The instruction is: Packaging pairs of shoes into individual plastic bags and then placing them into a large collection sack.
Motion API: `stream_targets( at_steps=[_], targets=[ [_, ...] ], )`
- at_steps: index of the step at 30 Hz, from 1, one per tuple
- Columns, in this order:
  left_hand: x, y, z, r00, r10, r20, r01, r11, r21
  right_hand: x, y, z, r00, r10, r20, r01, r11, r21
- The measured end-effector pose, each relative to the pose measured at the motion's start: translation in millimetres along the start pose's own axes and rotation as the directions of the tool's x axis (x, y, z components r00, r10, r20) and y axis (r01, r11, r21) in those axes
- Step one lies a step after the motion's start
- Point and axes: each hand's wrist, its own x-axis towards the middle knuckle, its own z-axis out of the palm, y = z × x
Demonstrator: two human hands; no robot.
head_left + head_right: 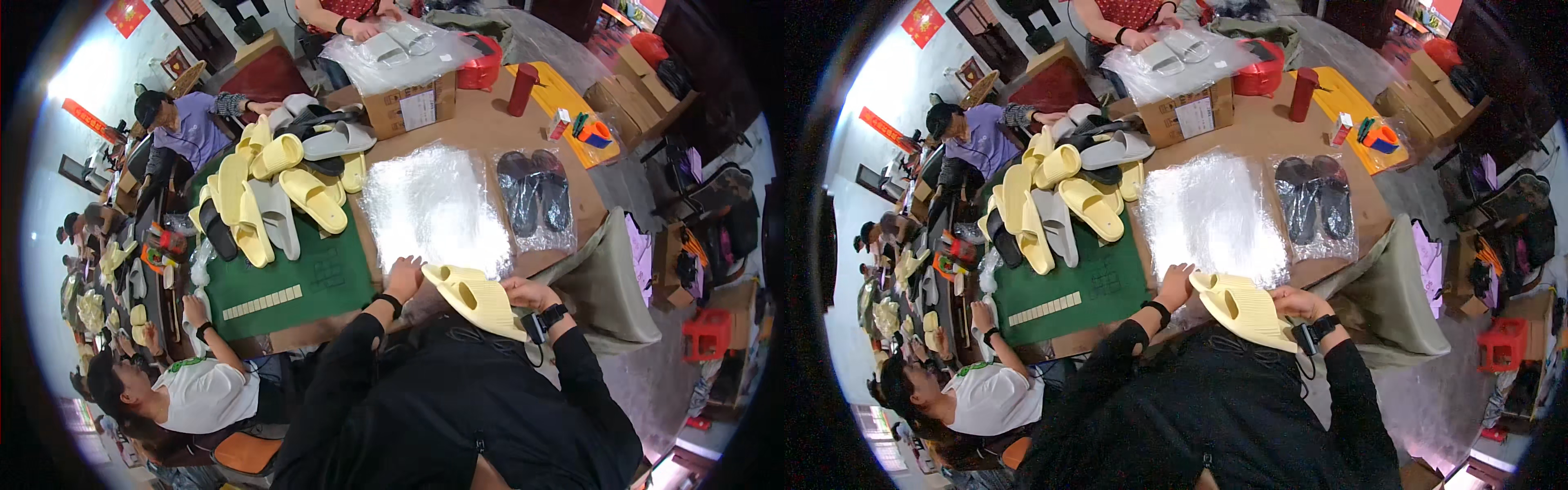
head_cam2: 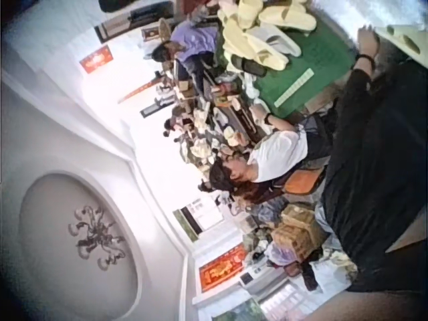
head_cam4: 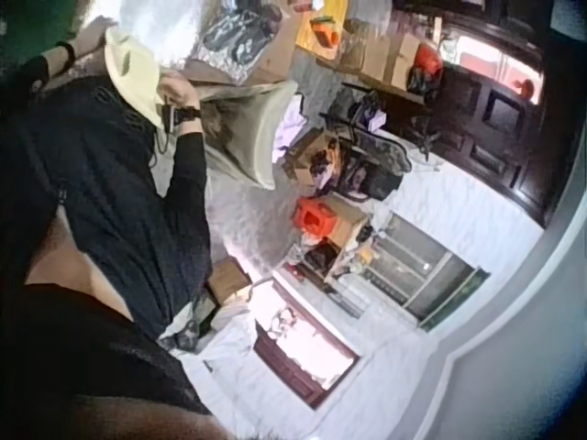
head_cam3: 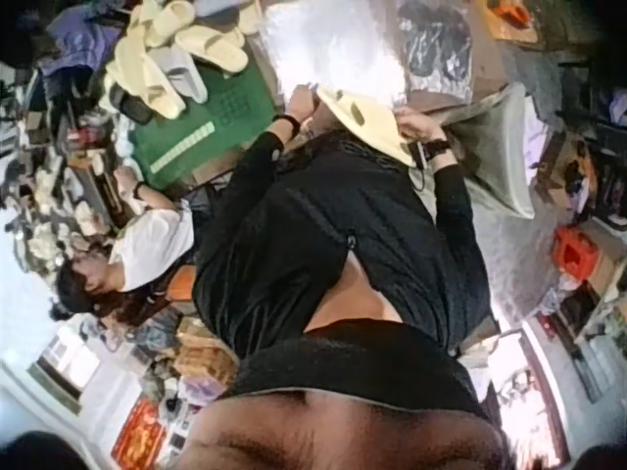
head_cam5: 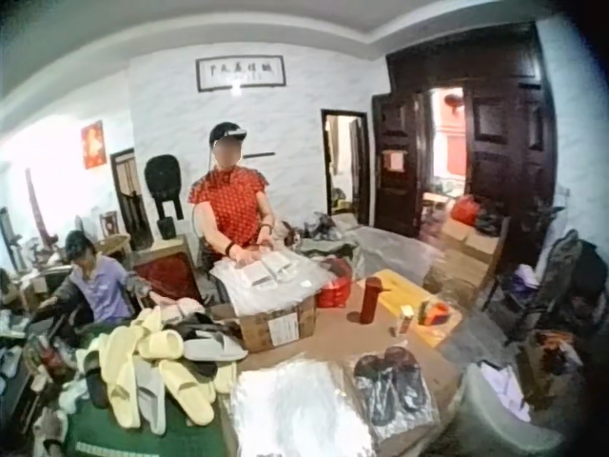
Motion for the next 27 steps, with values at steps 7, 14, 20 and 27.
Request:
stream_targets(
  at_steps=[7, 14, 20, 27],
  targets=[
    [24.9, 17.1, -24.9, 0.959, -0.277, -0.051, 0.248, 0.916, -0.315, 4.3, -25.1, 13.5, 0.991, -0.026, 0.134, 0.026, 1.0, 0.002],
    [-0.1, 3.5, 57.4, 0.961, -0.223, -0.163, 0.196, 0.967, -0.165, 6.8, -36.3, 14.9, 0.981, 0.057, 0.186, -0.058, 0.998, 0.0],
    [14.8, 12.2, 3.1, 0.947, -0.32, -0.011, 0.288, 0.868, -0.405, -13.0, -48.3, 16.7, 0.989, 0.073, 0.127, -0.066, 0.996, -0.054],
    [30.1, 20.5, -32.8, 0.844, -0.456, -0.281, 0.273, 0.818, -0.506, -0.1, -54.4, 7.2, 0.997, -0.064, 0.052, 0.074, 0.973, -0.219]
  ],
)
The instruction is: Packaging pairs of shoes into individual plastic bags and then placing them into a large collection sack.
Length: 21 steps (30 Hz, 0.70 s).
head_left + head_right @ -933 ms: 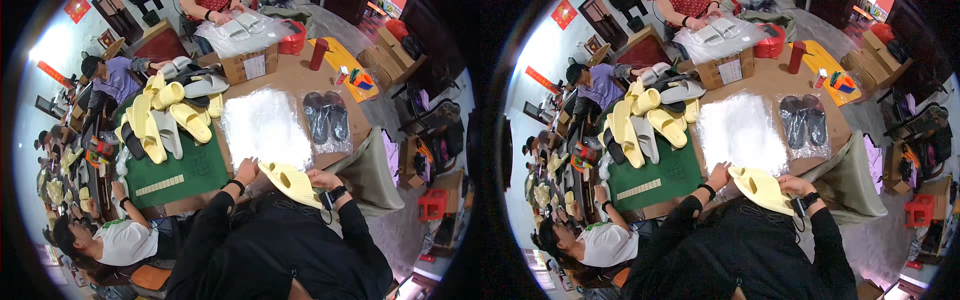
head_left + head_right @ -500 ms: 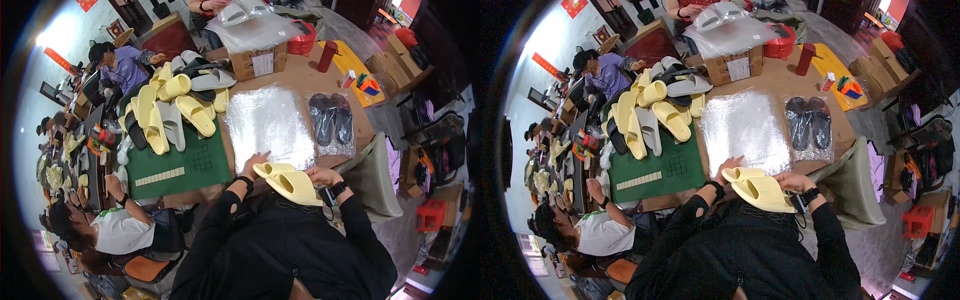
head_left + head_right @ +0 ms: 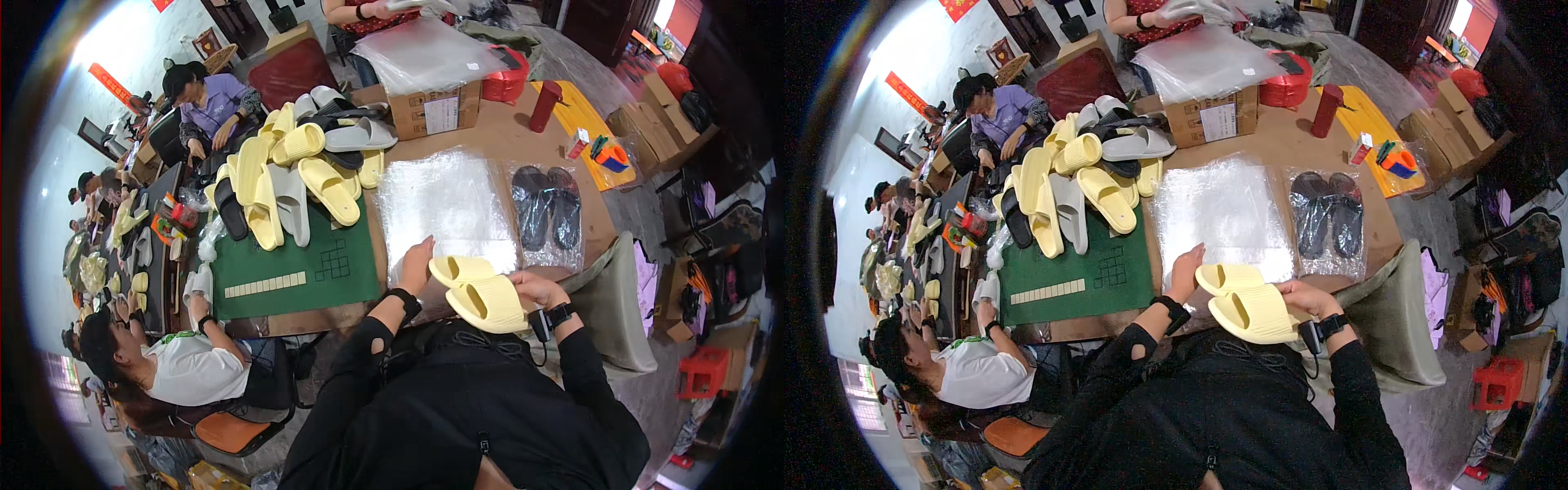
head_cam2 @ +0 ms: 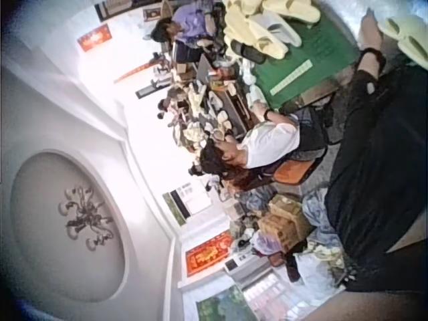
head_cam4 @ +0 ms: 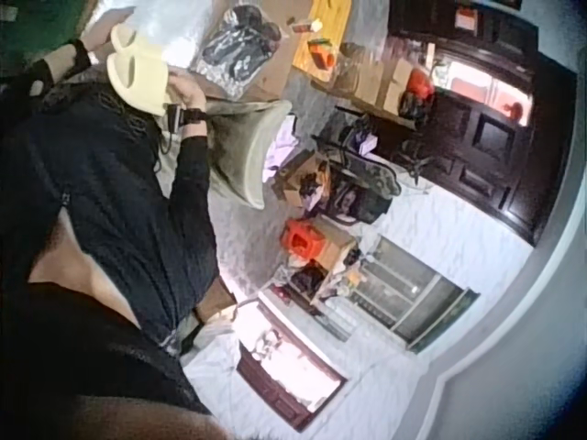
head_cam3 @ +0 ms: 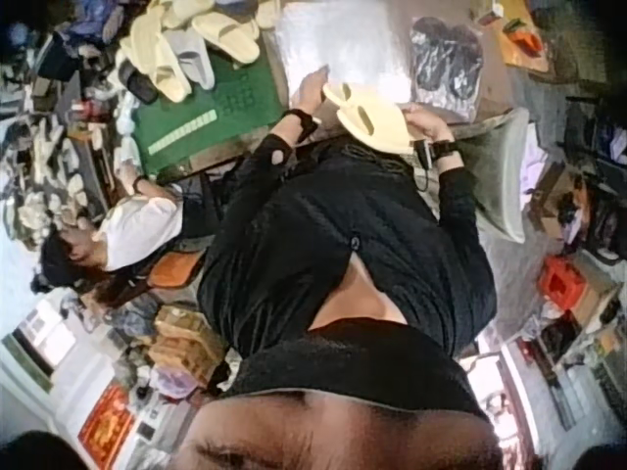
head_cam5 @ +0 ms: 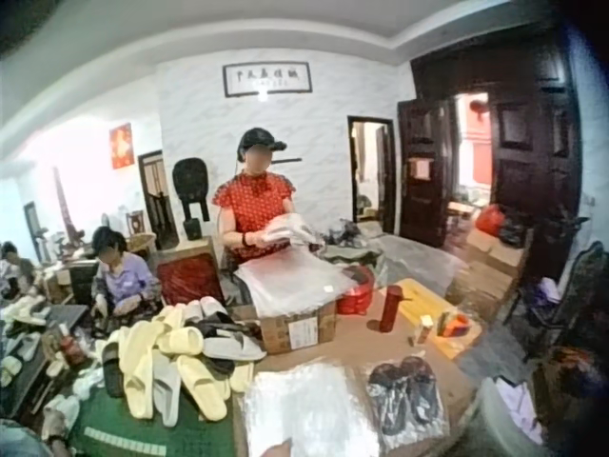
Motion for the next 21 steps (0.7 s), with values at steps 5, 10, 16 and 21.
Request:
stream_targets(
  at_steps=[5, 10, 16, 21],
  targets=[
    [6.8, 35.2, -13.9, 0.999, 0.049, -0.014, -0.05, 0.997, -0.06, 6.3, 1.6, -5.5, 0.95, -0.123, -0.288, 0.104, 0.991, -0.079],
    [2.2, 41.8, -9.7, 0.988, 0.156, 0.001, -0.156, 0.987, 0.045, 17.0, 3.6, 3.8, 0.786, -0.393, -0.478, 0.058, 0.816, -0.575],
    [-7.7, 35.8, -5.8, 0.992, 0.125, 0.003, -0.125, 0.984, 0.129, 30.6, 26.5, 23.8, 0.552, -0.676, -0.488, 0.039, 0.606, -0.794],
    [-16.3, 54.4, -7.1, 0.993, 0.063, 0.1, -0.084, 0.972, 0.221, 33.5, 22.1, 30.1, 0.58, -0.682, -0.445, -0.106, 0.479, -0.871]
  ],
)
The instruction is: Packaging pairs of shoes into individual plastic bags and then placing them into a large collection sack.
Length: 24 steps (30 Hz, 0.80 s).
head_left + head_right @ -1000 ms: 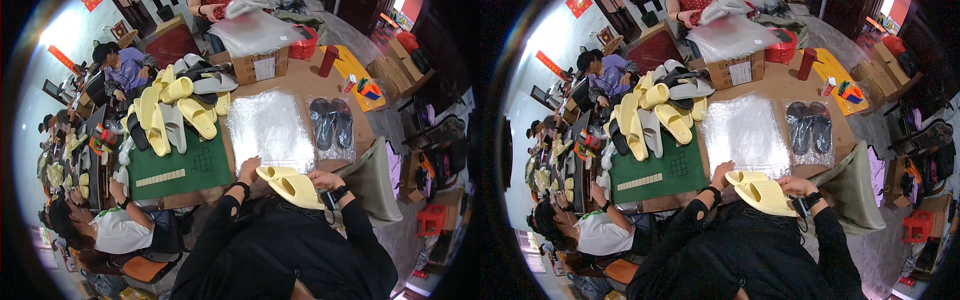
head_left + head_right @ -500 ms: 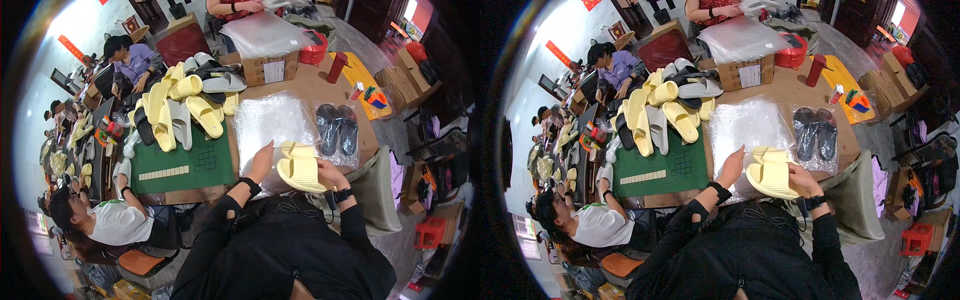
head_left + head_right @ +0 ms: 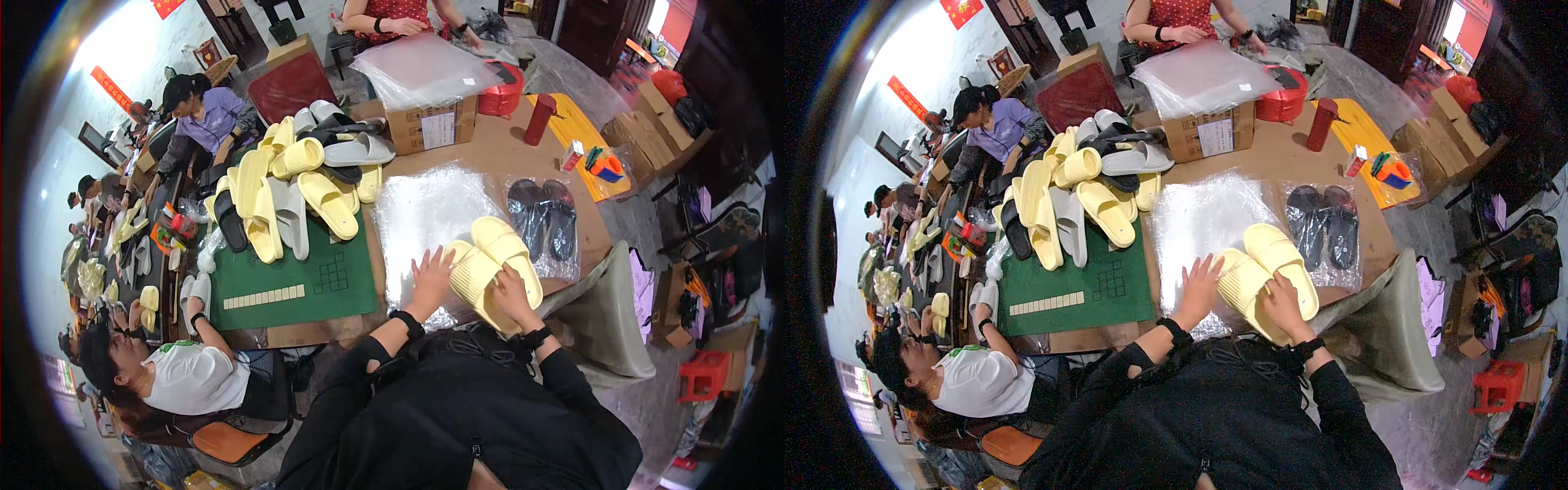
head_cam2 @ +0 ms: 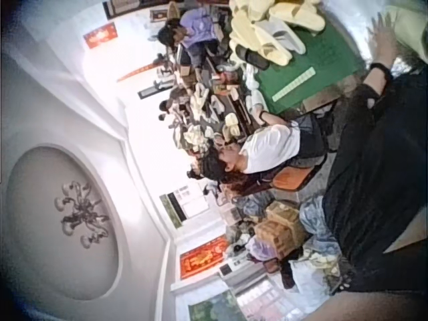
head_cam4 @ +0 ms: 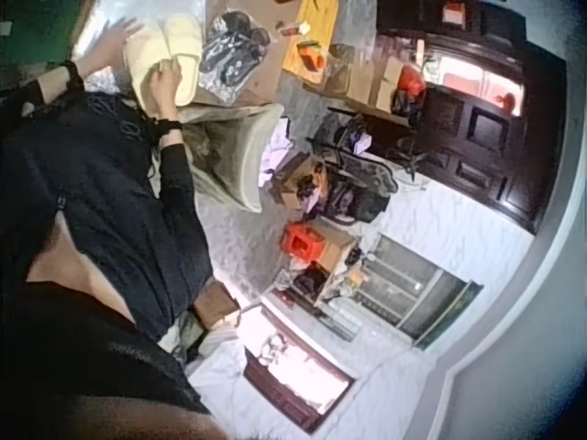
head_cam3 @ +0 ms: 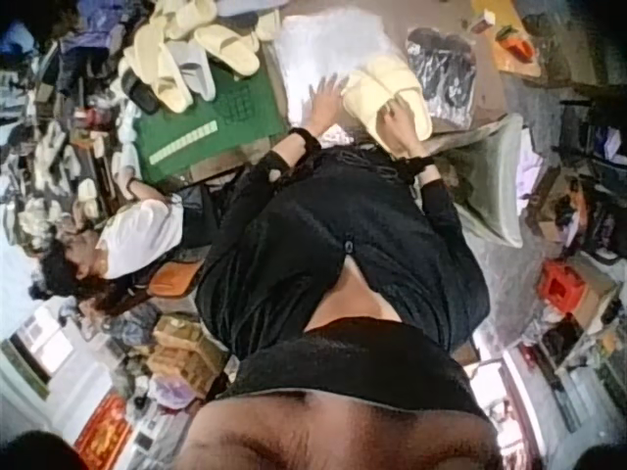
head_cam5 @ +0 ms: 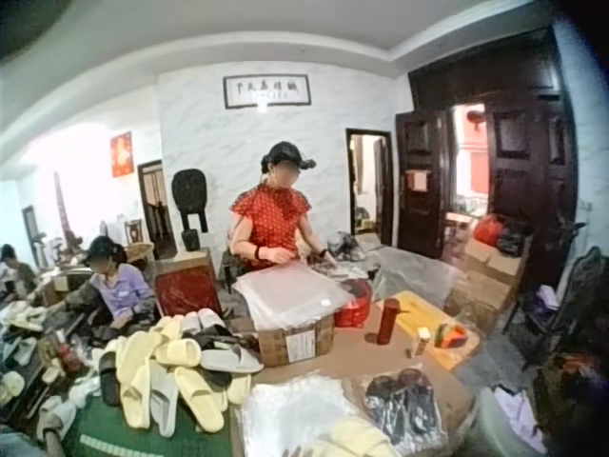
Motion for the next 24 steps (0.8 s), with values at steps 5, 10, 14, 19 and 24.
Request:
stream_targets(
  at_steps=[5, 10, 14, 19, 24],
  targets=[
    [-7.1, 16.5, -0.8, 0.994, 0.064, 0.085, -0.065, 0.998, 0.011, 6.0, -10.1, 11.0, 0.996, -0.083, 0.046, 0.088, 0.988, -0.125],
    [-16.0, 18.8, -13.3, 0.971, 0.136, 0.196, -0.109, 0.983, -0.146, 13.9, -14.1, 26.4, 0.996, -0.076, 0.046, 0.083, 0.982, -0.172],
    [-24.4, 12.7, -0.6, 0.951, 0.239, 0.198, -0.203, 0.962, -0.183, 19.3, 3.8, 50.2, 0.982, -0.184, -0.04, 0.168, 0.951, -0.261],
    [-33.3, 12.2, 2.8, 0.912, 0.336, 0.237, -0.275, 0.927, -0.254, 41.1, 16.0, 80.2, 0.986, -0.157, -0.047, 0.125, 0.907, -0.402],
    [-40.6, 1.9, 7.1, 0.915, 0.36, 0.181, -0.307, 0.914, -0.267, 68.4, -17.2, 85.8, 0.977, -0.147, -0.153, 0.084, 0.932, -0.353]
  ],
)
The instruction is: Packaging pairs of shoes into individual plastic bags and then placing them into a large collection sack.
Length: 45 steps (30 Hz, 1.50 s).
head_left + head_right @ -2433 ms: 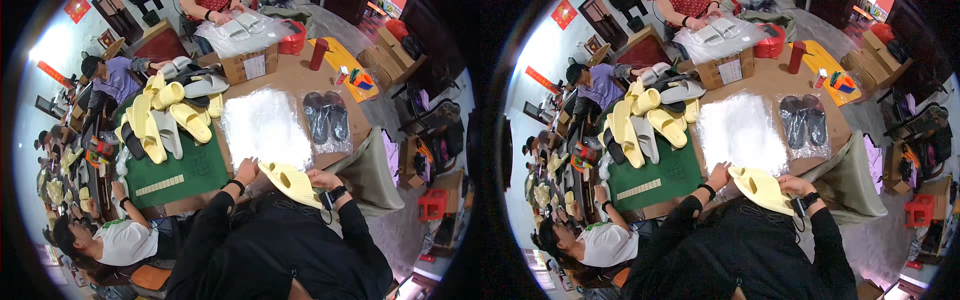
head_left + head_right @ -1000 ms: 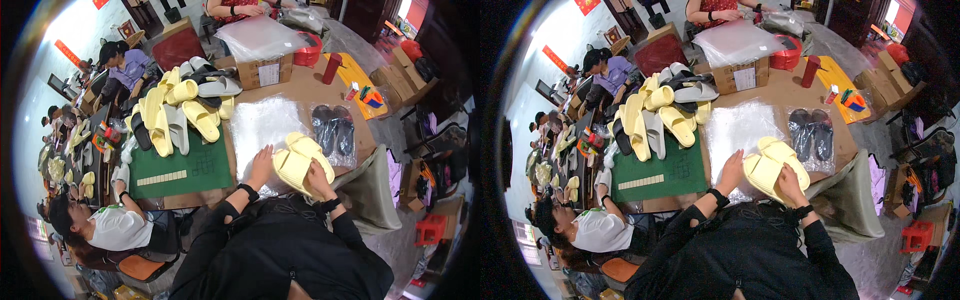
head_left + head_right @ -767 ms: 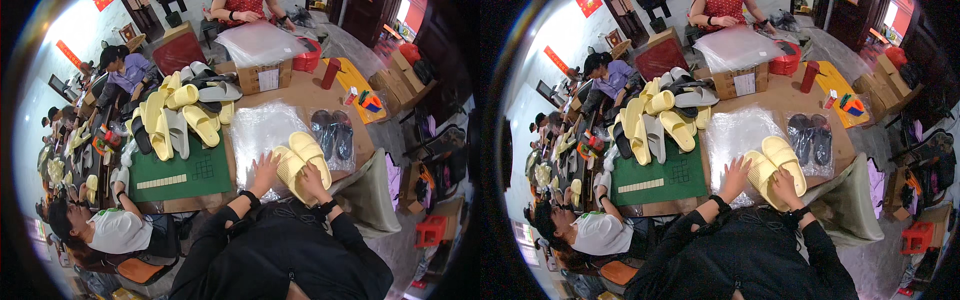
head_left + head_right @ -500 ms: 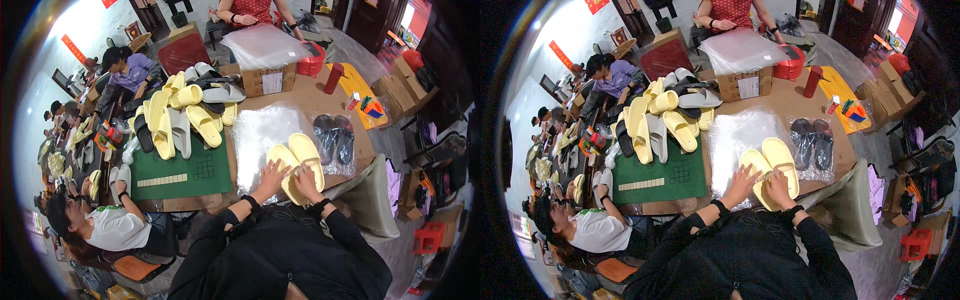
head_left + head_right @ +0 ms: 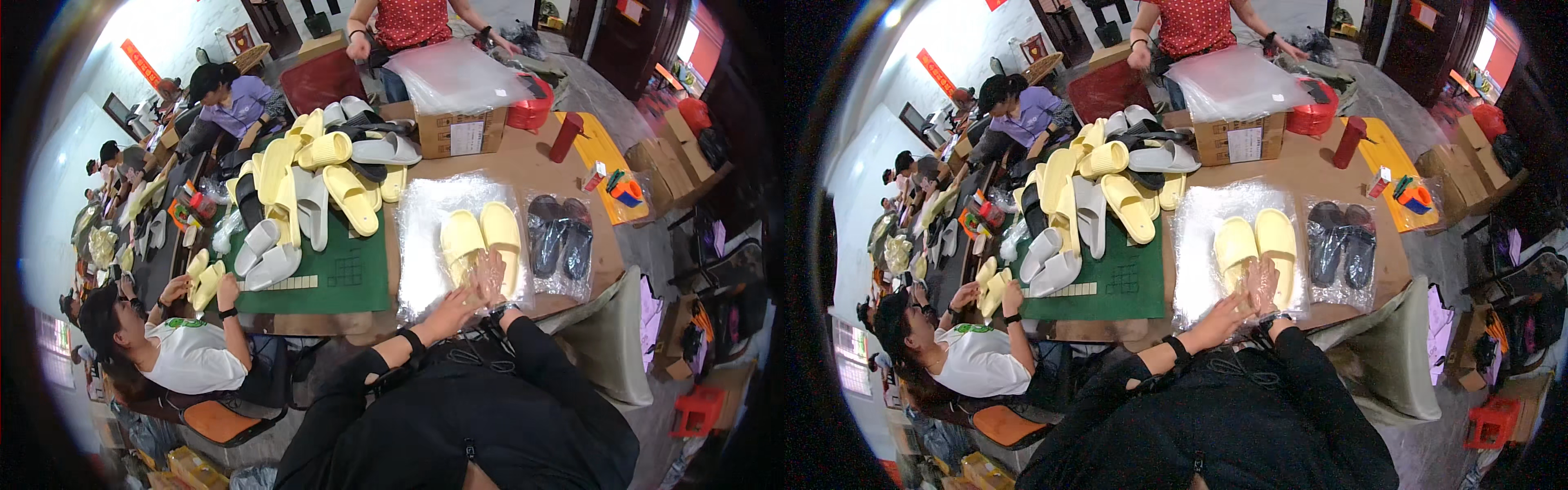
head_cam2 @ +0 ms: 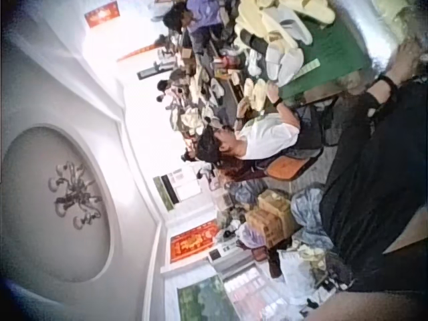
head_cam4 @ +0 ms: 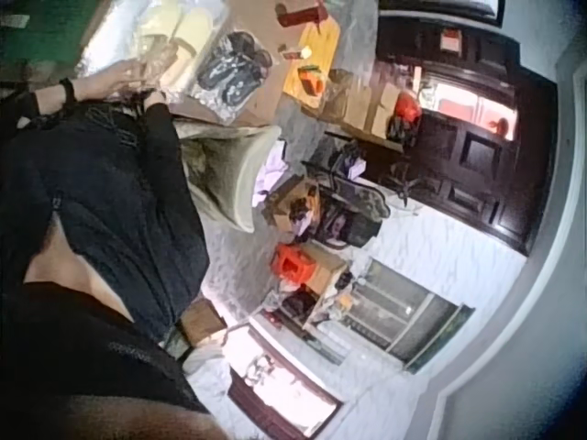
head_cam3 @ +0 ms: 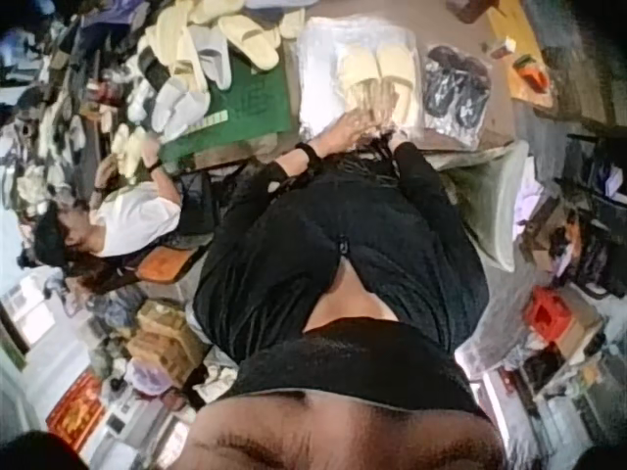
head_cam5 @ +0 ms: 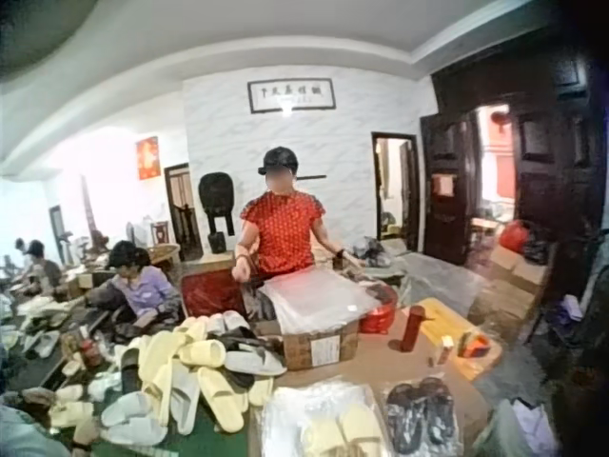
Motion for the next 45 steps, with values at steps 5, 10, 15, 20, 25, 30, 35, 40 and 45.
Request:
stream_targets(
  at_steps=[5, 10, 15, 20, 25, 30, 35, 40, 45],
  targets=[
    [-9.5, -4.9, -1.2, 0.996, -0.087, -0.013, 0.087, 0.995, 0.037, -3.0, 11.2, 15.7, 0.985, -0.168, 0.045, 0.162, 0.98, 0.116],
    [-23.7, -7.9, 2.2, 0.96, -0.277, -0.044, 0.279, 0.958, 0.06, -31.5, 14.5, 1.3, 0.952, -0.055, 0.3, 0.027, 0.995, 0.098],
    [-31.3, -19.4, 11.0, 0.947, -0.319, 0.021, 0.314, 0.94, 0.137, -67.8, 18.5, -16.5, 0.894, -0.099, 0.437, -0.003, 0.974, 0.227],
    [-30.0, -28.7, 27.3, 0.962, -0.268, 0.056, 0.261, 0.959, 0.111, -79.9, 11.8, -19.4, 0.881, -0.115, 0.46, 0.009, 0.974, 0.227],
    [-25.9, -22.3, 21.5, 0.962, -0.262, 0.078, 0.252, 0.961, 0.115, -81.1, 9.9, -10.2, 0.864, -0.162, 0.477, 0.126, 0.986, 0.107],
    [-26.7, -20.3, 22.4, 0.967, -0.249, 0.05, 0.244, 0.965, 0.094, -89.2, 12.2, 3.3, 0.925, -0.179, 0.335, 0.102, 0.967, 0.233],
    [-27.5, -21.5, 26.8, 0.973, -0.23, 0.031, 0.225, 0.967, 0.12, -90.8, 24.9, 21.0, 0.93, -0.365, 0.049, 0.325, 0.875, 0.358],
    [-30.4, -22.9, 26.8, 0.971, -0.234, 0.05, 0.225, 0.965, 0.137, -82.6, 36.3, 3.6, 0.929, -0.172, 0.329, 0.09, 0.964, 0.249],
    [-27.7, -22.2, 24.3, 0.962, -0.254, 0.1, 0.237, 0.959, 0.156, -87.8, 54.3, -2.8, 0.983, -0.182, 0.009, 0.176, 0.963, 0.206]
  ],
)
